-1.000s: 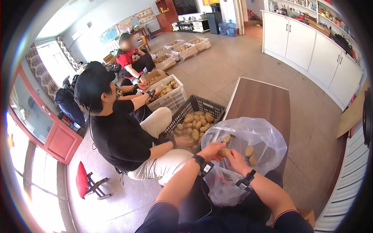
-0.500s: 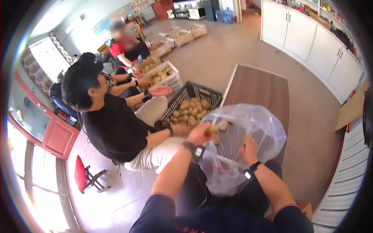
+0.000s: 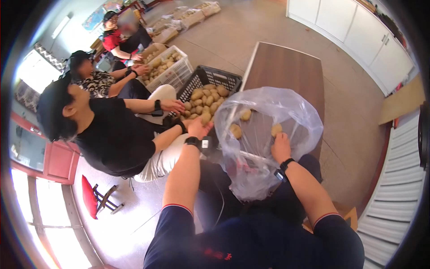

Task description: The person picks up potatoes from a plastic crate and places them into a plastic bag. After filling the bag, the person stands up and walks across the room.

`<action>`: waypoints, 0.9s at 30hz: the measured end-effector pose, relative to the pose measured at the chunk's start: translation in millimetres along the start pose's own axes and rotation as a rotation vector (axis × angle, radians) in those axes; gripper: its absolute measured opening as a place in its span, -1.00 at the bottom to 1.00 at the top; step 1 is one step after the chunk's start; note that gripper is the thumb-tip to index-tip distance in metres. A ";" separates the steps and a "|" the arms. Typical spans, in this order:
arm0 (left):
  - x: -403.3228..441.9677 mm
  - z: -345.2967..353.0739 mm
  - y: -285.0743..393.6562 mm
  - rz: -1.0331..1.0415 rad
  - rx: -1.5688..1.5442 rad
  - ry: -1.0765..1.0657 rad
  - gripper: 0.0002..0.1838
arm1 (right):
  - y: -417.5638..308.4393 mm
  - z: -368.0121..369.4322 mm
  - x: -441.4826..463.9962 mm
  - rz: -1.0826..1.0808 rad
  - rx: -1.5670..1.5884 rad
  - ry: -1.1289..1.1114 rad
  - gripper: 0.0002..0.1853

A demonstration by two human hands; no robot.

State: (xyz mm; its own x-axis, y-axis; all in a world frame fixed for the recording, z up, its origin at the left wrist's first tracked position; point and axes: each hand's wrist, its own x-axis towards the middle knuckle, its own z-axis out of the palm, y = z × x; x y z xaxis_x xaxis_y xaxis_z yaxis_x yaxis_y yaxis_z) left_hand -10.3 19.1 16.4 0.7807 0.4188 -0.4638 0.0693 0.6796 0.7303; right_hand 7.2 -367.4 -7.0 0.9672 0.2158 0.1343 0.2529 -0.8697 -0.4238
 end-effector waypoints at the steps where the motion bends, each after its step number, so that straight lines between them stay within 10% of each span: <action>1: -0.2 0.3 0.8 -0.018 -0.052 0.055 -0.70 | -0.6 0.3 0.7 0.019 0.002 -0.029 -0.65; 16: 5.0 -22.3 4.2 0.055 -0.066 0.161 -0.70 | 23.2 25.2 16.1 0.294 0.503 -0.059 -0.63; 18: 11.1 -35.3 -0.8 0.313 0.702 -0.042 -0.72 | 26.9 29.1 18.4 0.345 0.611 -0.082 -0.63; 21: 6.8 -21.6 3.9 0.112 -0.012 0.164 -0.74 | 31.9 30.4 22.1 0.478 0.833 -0.153 -0.66; 27: -5.3 1.3 4.1 0.086 -0.019 0.171 -0.64 | -0.4 -27.9 17.0 0.747 1.300 -0.363 -0.70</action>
State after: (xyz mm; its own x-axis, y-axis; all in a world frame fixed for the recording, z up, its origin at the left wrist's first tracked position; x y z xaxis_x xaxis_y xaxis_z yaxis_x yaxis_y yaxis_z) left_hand -13.4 18.9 22.6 0.6662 0.5711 -0.4795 -0.0067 0.6476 0.7620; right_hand 22.9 -375.7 20.4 0.7845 0.1817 -0.5928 -0.6151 0.1074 -0.7811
